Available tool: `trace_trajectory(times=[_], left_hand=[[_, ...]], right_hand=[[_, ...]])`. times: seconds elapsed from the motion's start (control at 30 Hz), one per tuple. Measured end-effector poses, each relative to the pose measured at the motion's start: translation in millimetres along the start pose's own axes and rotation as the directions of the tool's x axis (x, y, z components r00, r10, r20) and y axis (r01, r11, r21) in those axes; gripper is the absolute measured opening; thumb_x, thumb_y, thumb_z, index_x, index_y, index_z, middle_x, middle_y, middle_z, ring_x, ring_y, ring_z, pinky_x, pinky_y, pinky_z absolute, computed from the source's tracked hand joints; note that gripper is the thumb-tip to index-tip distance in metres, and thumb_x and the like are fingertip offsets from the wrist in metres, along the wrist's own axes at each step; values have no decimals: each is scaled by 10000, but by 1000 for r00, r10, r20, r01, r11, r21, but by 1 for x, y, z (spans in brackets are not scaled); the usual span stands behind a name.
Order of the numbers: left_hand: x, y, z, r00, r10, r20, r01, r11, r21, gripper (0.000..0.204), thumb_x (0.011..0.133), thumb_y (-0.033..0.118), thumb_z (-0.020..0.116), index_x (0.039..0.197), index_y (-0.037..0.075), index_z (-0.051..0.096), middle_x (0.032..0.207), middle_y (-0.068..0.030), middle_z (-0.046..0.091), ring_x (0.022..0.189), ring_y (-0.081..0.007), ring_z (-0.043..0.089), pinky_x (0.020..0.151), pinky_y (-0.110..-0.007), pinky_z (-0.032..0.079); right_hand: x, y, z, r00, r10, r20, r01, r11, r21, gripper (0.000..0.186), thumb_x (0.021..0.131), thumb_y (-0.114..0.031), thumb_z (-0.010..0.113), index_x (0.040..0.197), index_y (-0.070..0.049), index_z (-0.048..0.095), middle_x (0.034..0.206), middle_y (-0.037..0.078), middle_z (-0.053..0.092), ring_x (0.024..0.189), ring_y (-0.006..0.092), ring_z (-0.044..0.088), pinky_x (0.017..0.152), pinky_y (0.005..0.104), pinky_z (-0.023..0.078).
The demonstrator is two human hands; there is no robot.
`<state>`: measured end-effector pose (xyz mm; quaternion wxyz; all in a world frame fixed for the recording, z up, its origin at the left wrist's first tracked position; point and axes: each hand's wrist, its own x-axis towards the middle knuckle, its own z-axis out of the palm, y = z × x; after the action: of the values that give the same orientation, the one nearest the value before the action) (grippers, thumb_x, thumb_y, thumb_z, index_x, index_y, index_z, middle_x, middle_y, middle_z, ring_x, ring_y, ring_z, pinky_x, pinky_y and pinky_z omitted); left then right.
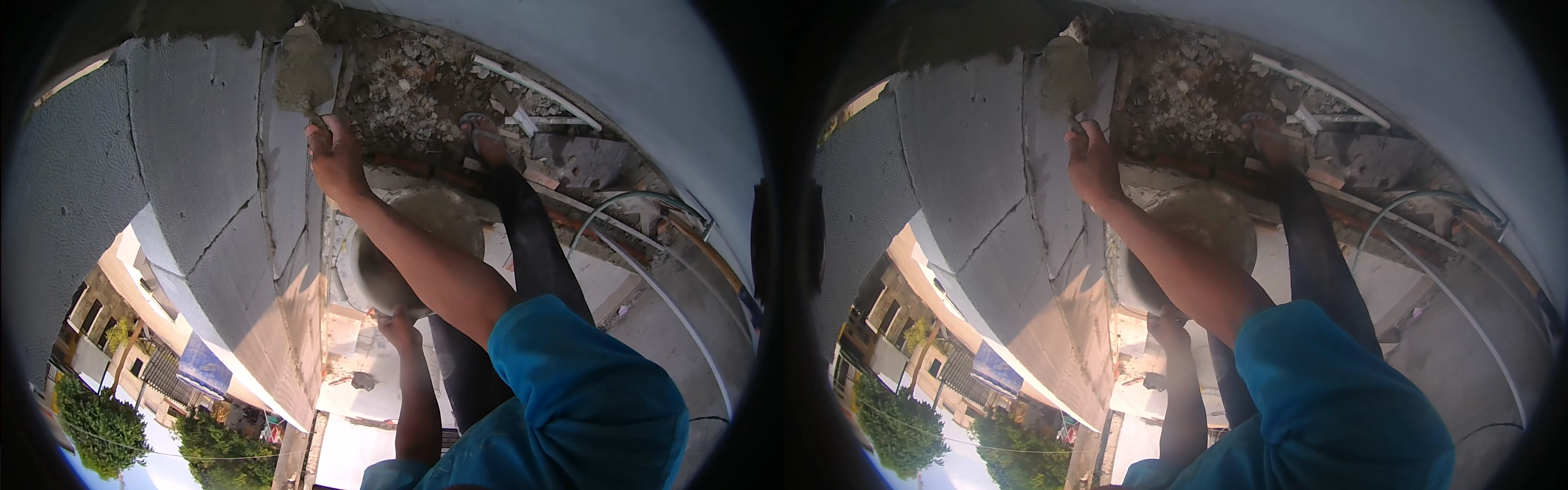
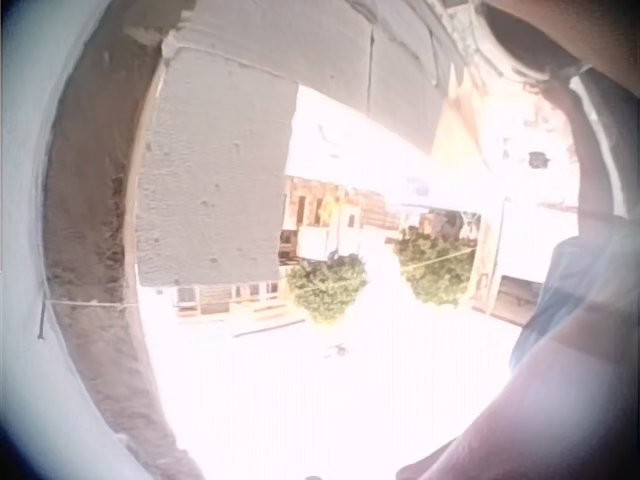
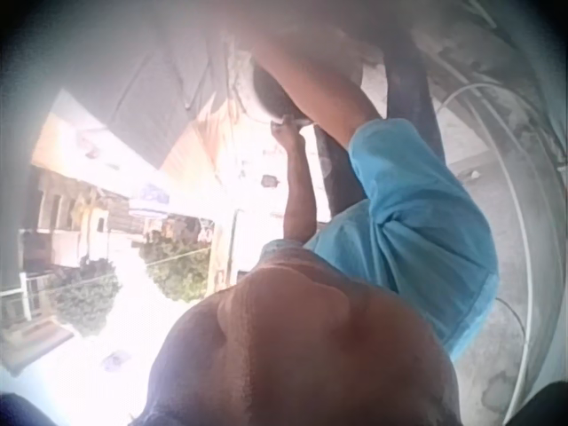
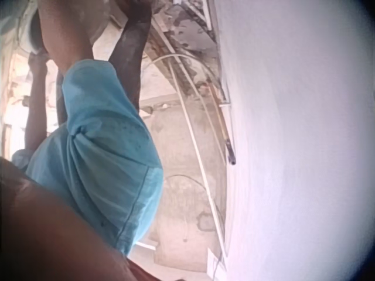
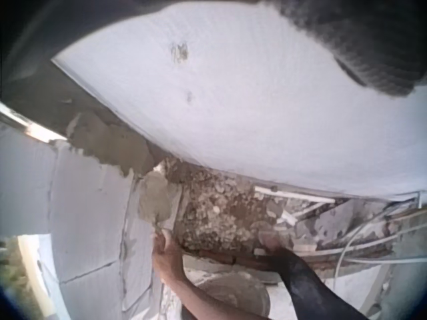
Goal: The person measures a wall section with a tape measure, then scoops cement from a bucket with a trowel and applies it to the wall. They later use a hammer to tap a tile into place and continue applying cement to the wall surface.
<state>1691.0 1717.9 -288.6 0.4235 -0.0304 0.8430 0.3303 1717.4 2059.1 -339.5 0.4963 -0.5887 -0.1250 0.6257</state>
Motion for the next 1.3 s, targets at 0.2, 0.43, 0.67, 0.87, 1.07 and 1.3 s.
trace_trajectory(times=[0.2, 0.43, 0.67, 0.87, 1.07, 1.3], left_hand=[[-3, 6, 2, 1000, -3, -6, 4, 1000, 16, 333, 782, -37, 579, 1113, -72, 591, 1050, -126, 655, 889, -207, 672, 738, -304, 592], [2, -11, -9, 998, 60, -4, -60, 998, -4, 300, 818, -53, 574, 1112, -77, 626, 1047, -120, 688, 885, -184, 684, 733, -289, 570], [-6, -4, -14, 979, 201, 29, -203, 976, 77, 232, 871, 21, 657, 1095, -38, 656, 1040, -81, 705, 874, -136, 673, 737, -260, 544], [-1, -3, -31, 999, 26, -46, -25, 999, 34, 286, 822, -35, 576, 1102, -47, 633, 992, -73, 673, 789, -135, 632, 671, -258, 508], [-1, 5, -23, 1000, 17, 16, -16, 998, -66, 304, 808, -26, 594, 1110, -62, 614, 1012, -78, 657, 823, -148, 628, 695, -277, 520], [-10, 11, -17, 999, -12, -44, 8, 995, -100, 292, 814, -15, 615, 1103, -63, 622, 1017, -86, 657, 844, -155, 631, 704, -288, 523]], right_hand=[[-40, -26, -7, 994, -95, 62, 101, 989, -106, 195, 1006, -178, 552, 1161, -60, 567, 841, 6, 548, 710, 74, 525, 622, 245, 446], [-100, -80, -26, 993, 99, 69, -114, 957, 267, 291, 1024, -220, 575, 1231, -69, 438, 965, 35, 547, 720, 93, 537, 603, 264, 476], [-60, -59, 26, 880, -422, -220, 365, 895, -254, 377, 980, -193, 625, 1200, -64, 348, 1035, 73, 521, 716, 114, 556, 595, 255, 509], [-63, -69, -4, 988, 147, 47, -154, 954, 258, 294, 1006, -383, 555, 1105, -108, 519, 871, 37, 542, 625, 97, 536, 460, 284, 465], [-19, -49, 1, 965, 171, 199, -208, 961, 184, 353, 1027, -436, 487, 1076, -91, 543, 734, 22, 523, 528, 98, 503, 449, 287, 439], [-55, -50, -22, 899, 303, 316, -367, 916, 165, 322, 1035, -402, 450, 1061, -93, 535, 708, 22, 504, 506, 104, 486, 442, 295, 422]])
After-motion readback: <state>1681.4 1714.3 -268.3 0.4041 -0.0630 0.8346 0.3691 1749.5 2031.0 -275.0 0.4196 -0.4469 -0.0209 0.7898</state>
